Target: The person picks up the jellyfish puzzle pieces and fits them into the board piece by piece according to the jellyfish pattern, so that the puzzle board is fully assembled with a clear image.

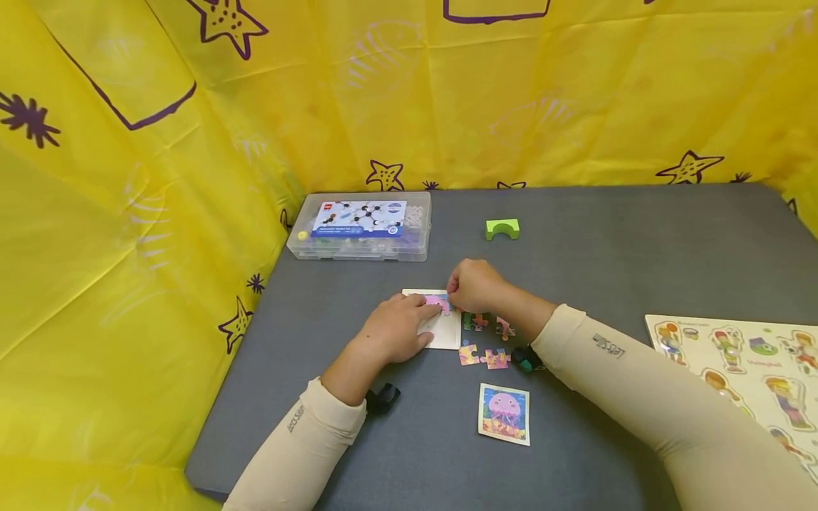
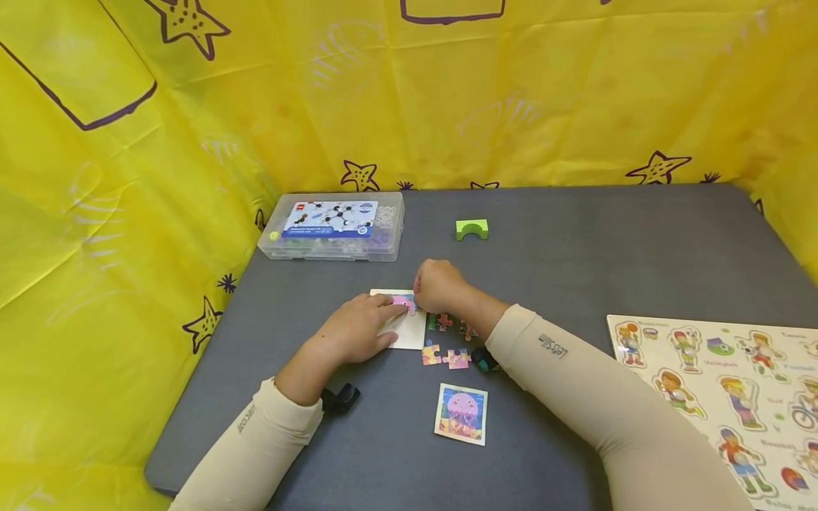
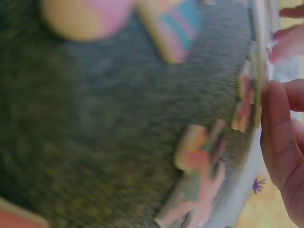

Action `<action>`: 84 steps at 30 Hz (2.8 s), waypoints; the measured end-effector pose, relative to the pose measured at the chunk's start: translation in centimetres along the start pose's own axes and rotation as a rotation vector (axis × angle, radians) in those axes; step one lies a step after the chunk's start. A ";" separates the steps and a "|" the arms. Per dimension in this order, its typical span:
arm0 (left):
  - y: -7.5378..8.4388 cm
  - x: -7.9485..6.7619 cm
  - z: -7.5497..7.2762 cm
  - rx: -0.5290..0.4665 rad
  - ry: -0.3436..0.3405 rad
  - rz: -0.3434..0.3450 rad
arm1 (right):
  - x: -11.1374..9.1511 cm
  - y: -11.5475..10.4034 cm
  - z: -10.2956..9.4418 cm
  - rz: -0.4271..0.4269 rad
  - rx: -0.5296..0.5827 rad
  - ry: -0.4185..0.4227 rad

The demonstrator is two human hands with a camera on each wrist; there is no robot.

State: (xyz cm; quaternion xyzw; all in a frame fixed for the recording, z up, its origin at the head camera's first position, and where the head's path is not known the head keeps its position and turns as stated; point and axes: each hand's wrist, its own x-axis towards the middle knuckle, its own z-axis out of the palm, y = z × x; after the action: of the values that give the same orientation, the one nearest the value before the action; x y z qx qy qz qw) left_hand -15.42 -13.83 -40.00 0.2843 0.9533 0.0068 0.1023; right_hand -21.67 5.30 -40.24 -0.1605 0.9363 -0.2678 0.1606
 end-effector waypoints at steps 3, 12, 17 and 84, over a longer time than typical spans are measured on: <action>0.1 0.0 -0.1 0.015 0.008 0.001 | 0.1 -0.1 0.0 0.014 -0.012 0.006; 0.3 -0.1 -0.1 0.027 0.001 -0.021 | 0.2 0.5 -0.1 -0.009 -0.033 0.032; 0.2 0.0 0.2 -0.005 0.001 -0.038 | -1.3 1.5 -0.7 -0.038 -0.122 0.025; -4.4 0.9 -0.6 -0.232 0.079 -0.131 | 1.1 -3.7 2.6 -0.027 -0.040 -0.047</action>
State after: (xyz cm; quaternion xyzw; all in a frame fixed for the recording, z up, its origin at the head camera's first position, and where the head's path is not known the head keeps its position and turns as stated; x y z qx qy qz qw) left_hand -18.63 -16.96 -39.91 0.2074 0.9659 0.1212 0.0970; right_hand -20.89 0.77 -40.52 -0.1824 0.9352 -0.2475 0.1758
